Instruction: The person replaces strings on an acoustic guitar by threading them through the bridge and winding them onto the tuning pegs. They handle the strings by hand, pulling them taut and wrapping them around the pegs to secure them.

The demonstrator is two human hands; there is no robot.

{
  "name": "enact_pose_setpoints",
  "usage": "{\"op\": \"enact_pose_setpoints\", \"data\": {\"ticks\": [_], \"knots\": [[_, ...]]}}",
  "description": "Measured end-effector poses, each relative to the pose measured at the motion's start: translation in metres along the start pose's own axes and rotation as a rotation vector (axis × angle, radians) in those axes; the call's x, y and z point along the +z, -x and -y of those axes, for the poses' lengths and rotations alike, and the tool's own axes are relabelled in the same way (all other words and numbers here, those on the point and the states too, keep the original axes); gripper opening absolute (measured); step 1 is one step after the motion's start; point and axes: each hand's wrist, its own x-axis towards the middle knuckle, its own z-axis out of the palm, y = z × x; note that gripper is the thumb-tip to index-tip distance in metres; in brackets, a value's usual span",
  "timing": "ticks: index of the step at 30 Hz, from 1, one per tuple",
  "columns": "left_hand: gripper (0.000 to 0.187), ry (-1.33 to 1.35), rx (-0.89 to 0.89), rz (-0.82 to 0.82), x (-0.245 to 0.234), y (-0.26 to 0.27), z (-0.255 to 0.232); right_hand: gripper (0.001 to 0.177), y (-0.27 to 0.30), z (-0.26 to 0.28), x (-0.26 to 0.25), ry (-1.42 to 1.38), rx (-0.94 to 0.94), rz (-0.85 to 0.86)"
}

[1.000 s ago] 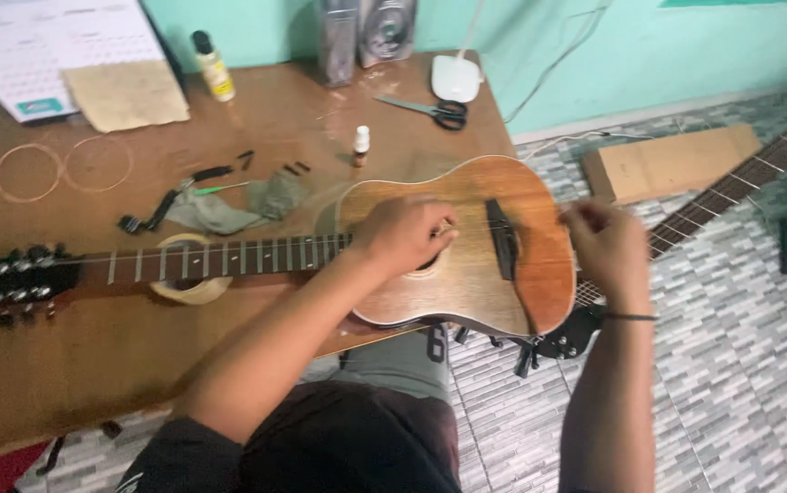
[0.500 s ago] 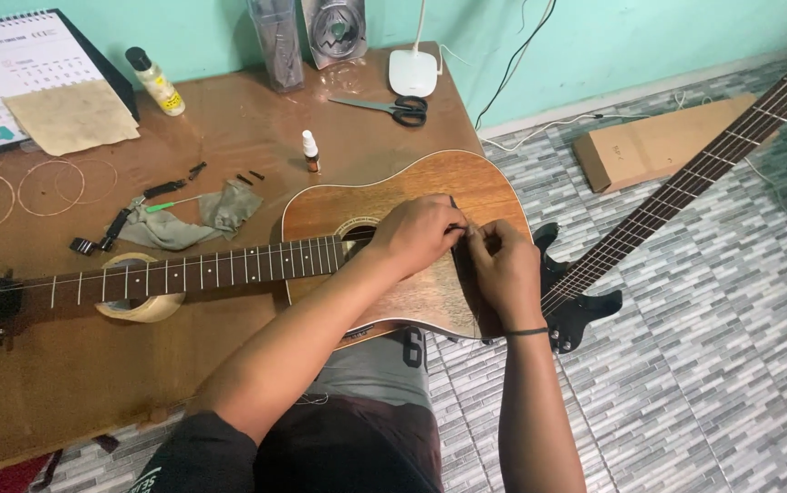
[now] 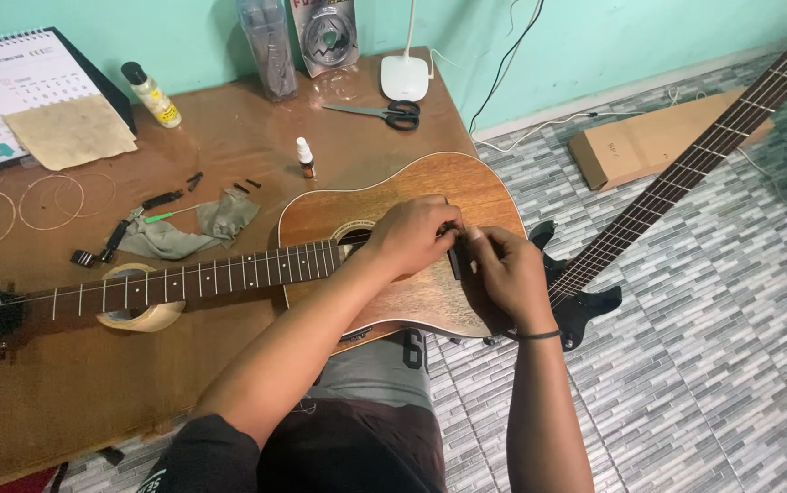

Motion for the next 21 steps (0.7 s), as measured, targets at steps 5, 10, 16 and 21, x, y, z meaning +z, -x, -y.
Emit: {"op": "enact_pose_setpoints", "data": {"ticks": [5, 10, 16, 21], "knots": [[0.011, 0.01, 0.027, -0.062, 0.005, 0.006, -0.004, 0.018, -0.002, -0.001, -0.002, -0.043, -0.042, -0.069], [0.009, 0.056, 0.079, -0.147, 0.008, 0.009, 0.0, 0.021, -0.011, -0.012, 0.007, 0.04, -0.116, -0.039], [0.012, 0.147, 0.081, -0.226, 0.006, 0.013, 0.013, 0.019, -0.019, -0.01, 0.013, 0.111, -0.22, -0.084], [0.014, 0.324, 0.126, -0.221, 0.002, 0.017, 0.013, 0.012, -0.027, -0.022, 0.018, 0.254, -0.447, -0.093]]}}
